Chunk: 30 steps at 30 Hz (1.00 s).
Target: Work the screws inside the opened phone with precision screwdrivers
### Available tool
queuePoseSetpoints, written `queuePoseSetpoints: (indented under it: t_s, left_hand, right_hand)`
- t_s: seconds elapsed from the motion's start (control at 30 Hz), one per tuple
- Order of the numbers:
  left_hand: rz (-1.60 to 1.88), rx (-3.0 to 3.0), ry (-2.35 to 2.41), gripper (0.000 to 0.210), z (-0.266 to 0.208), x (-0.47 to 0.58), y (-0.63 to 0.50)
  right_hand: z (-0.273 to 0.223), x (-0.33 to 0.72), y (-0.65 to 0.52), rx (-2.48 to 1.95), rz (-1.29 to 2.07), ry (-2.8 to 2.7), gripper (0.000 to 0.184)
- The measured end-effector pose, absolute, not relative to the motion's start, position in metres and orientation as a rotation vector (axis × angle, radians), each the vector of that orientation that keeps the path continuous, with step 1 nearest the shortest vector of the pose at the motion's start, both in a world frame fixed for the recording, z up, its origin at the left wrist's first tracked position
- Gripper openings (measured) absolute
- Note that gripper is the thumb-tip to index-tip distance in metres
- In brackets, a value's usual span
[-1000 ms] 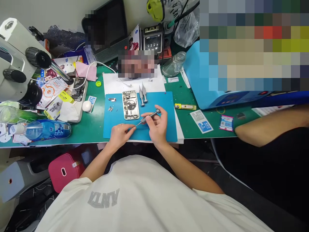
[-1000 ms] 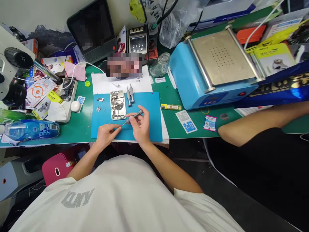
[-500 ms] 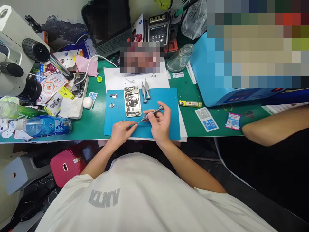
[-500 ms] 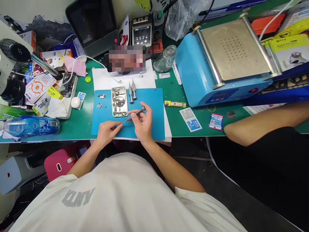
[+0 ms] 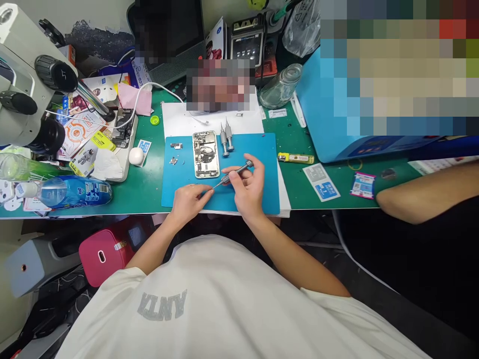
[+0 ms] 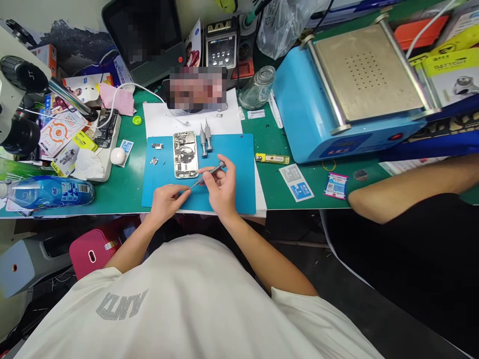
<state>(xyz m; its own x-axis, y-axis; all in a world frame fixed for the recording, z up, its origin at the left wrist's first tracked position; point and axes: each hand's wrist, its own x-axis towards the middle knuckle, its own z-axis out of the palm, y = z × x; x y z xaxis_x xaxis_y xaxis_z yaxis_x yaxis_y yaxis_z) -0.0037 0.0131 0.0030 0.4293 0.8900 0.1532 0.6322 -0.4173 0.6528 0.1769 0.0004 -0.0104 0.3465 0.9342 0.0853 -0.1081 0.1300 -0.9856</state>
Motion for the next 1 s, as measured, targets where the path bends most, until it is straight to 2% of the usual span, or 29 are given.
queuePoseSetpoints:
  t_s: [0.67,0.83,1.0]
  left_hand:
    - [0.687,2.234,1.401,0.039,0.013,-0.005,0.006]
    - [0.706,2.35,1.446,0.037,0.023,-0.015,0.008]
    - [0.529,2.576,1.383,0.042,0.017,-0.017,0.012]
  right_hand:
    - [-0.014,0.178,0.0,-1.174,0.846,-0.938,0.051]
    - [0.005,0.191,0.008,-1.131,0.733,-1.054,0.05]
    - [0.02,0.196,0.036,-1.06,0.622,-1.272,0.051]
